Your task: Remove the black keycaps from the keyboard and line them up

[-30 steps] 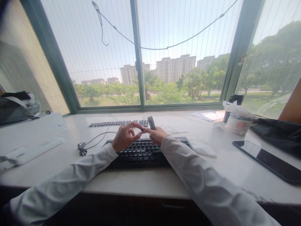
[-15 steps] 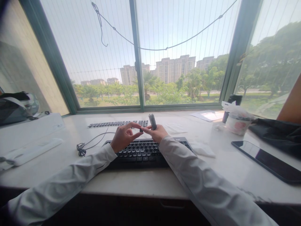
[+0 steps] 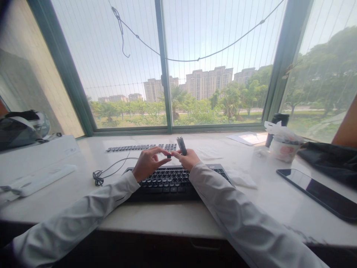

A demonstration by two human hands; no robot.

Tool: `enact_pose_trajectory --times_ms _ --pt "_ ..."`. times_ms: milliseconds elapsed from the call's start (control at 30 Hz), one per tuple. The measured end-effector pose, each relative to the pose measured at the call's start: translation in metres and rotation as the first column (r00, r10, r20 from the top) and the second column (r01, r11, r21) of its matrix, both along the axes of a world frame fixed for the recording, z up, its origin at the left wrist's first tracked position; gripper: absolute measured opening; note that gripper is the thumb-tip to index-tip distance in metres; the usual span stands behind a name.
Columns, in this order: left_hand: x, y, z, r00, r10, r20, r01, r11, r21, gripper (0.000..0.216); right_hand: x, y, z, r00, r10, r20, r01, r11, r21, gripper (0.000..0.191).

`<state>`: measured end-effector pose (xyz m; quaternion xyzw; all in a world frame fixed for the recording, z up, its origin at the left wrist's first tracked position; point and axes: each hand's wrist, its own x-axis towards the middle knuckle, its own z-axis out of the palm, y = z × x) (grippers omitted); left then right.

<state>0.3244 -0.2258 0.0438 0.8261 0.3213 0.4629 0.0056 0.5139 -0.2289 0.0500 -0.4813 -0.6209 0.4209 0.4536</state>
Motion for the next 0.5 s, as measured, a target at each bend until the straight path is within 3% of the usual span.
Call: enact_pose_trajectory --times_ms 100,200,300,400,500 --pt "0.0 0.002 -0.002 0.999 -0.015 -0.045 0.014 1.0 -0.016 0.02 0.002 0.004 -0.004 0.995 -0.003 0.104 0.0 0.999 0.035 0.037" --pt "-0.001 0.005 -0.004 0.995 -0.002 -0.098 0.001 1.0 -0.014 0.017 0.004 0.006 -0.006 0.948 -0.094 0.303 0.025 0.974 0.224 0.032" --pt "-0.003 0.008 -0.007 0.989 0.056 -0.137 -0.055 0.998 0.007 0.017 0.006 0.004 -0.007 0.76 -0.297 0.577 0.015 0.897 0.442 0.023" --pt "-0.005 0.011 -0.009 0.977 0.135 -0.166 -0.131 0.991 0.035 0.018 0.007 0.002 -0.008 0.558 -0.389 0.734 0.005 0.885 0.465 0.024" --pt "-0.008 0.012 -0.006 0.961 0.19 -0.203 -0.18 0.981 0.065 0.017 0.008 0.003 -0.008 0.518 -0.401 0.756 0.037 0.893 0.448 0.025"
